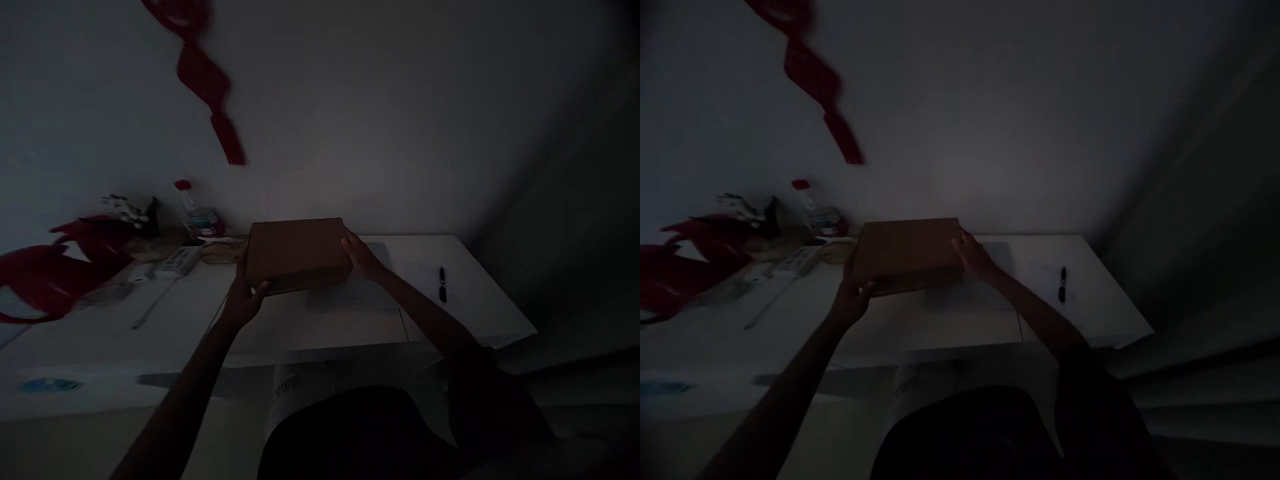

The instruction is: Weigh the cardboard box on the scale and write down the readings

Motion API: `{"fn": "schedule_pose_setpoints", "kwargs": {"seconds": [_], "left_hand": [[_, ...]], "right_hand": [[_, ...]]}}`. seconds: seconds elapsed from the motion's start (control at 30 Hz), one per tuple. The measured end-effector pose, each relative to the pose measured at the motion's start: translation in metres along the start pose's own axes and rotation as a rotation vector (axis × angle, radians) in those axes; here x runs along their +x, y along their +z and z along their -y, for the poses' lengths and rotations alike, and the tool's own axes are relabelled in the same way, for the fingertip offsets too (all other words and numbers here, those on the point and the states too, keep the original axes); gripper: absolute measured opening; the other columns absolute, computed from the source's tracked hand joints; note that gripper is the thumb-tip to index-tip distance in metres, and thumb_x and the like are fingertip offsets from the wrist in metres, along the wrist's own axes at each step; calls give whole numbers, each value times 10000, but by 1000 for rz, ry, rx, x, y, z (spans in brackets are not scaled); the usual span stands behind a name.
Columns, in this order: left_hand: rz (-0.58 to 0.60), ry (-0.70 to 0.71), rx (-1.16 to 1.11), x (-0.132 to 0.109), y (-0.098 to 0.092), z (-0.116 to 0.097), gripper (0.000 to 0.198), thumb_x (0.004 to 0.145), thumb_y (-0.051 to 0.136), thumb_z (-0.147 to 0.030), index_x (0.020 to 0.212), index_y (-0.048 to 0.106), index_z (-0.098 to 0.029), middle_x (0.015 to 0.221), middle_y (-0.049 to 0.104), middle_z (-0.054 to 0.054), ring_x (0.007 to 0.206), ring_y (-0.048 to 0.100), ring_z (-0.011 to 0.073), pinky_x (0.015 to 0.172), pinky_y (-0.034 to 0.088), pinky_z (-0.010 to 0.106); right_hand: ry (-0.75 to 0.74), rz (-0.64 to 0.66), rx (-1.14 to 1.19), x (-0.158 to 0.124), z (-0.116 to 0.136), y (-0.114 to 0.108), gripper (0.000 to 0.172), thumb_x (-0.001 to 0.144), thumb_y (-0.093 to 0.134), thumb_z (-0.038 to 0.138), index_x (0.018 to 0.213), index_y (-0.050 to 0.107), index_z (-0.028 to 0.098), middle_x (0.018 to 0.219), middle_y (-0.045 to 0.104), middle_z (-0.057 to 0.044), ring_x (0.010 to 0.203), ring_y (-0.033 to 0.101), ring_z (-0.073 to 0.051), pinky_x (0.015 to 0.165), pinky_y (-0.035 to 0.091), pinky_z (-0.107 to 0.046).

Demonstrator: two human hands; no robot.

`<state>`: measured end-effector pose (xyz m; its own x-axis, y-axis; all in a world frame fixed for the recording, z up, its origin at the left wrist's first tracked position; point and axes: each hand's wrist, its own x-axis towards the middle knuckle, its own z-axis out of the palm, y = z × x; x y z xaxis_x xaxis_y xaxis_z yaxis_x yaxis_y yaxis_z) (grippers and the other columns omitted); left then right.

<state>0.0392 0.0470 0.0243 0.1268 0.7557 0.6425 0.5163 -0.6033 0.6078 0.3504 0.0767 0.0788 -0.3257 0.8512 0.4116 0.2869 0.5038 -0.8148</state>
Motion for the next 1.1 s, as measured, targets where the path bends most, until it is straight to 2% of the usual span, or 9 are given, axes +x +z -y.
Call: {"fn": "schedule_pose_setpoints", "kwargs": {"seconds": [0.1,0.23,0.33,0.5,0.67,0.73,0.93,1.1], "left_hand": [[-74,-36,55,-9,-21,5,858,868,535,-586,1531,241,-128,1499,340,198,1309,455,325,1176,270,495],[-139,-118,63,-24,-42,14,793,873,532,-567,1518,282,-180,1465,390,176,1296,472,319,1188,253,508],[-177,-161,62,-36,-55,20,796,857,541,-583,1507,296,-194,1480,368,173,1366,398,328,1176,284,511],[-203,-260,56,-55,-70,29,856,839,551,-617,1517,249,-191,1482,362,181,1392,369,327,1171,298,495],[-189,-303,84,-68,-78,34,861,852,521,-655,1483,299,-113,1516,286,213,1413,321,352,1181,271,483],[-187,-323,82,-72,-79,35,855,859,522,-651,1483,297,-112,1512,300,203,1413,321,343,1189,255,472],[-188,-359,54,-80,-79,42,916,853,513,-673,1515,222,-111,1512,306,201,1384,363,338,1169,299,464],[-183,-336,76,-82,-78,45,899,875,494,-651,1519,205,-95,1548,247,207,1409,322,314,1181,270,406]], "right_hand": [[-15,37,18,15,2,21,780,932,302,716,1539,287,225,1552,330,-67,1424,333,-238,1186,294,-426],[-21,80,16,32,2,51,795,924,323,721,1539,286,218,1565,305,-71,1430,324,-257,1184,297,-425],[-47,105,30,42,1,71,791,920,337,716,1518,326,198,1549,334,-87,1416,348,-259,1179,300,-416],[-77,156,73,52,-3,99,782,914,344,713,1464,391,159,1483,429,-112,1363,417,-248,1153,334,-408],[-61,206,118,54,-8,119,687,936,366,662,1433,417,190,1448,474,-91,1308,476,-229,1114,384,-392],[-54,212,107,53,-9,124,656,947,365,643,1423,422,195,1452,469,-89,1307,477,-227,1115,383,-392],[-44,224,76,53,-12,133,633,961,371,617,1402,443,169,1424,495,-112,1271,507,-226,1091,398,-379],[-45,210,81,53,-15,136,650,952,379,633,1399,444,166,1424,495,-113,1280,500,-224,1103,385,-378]]}}
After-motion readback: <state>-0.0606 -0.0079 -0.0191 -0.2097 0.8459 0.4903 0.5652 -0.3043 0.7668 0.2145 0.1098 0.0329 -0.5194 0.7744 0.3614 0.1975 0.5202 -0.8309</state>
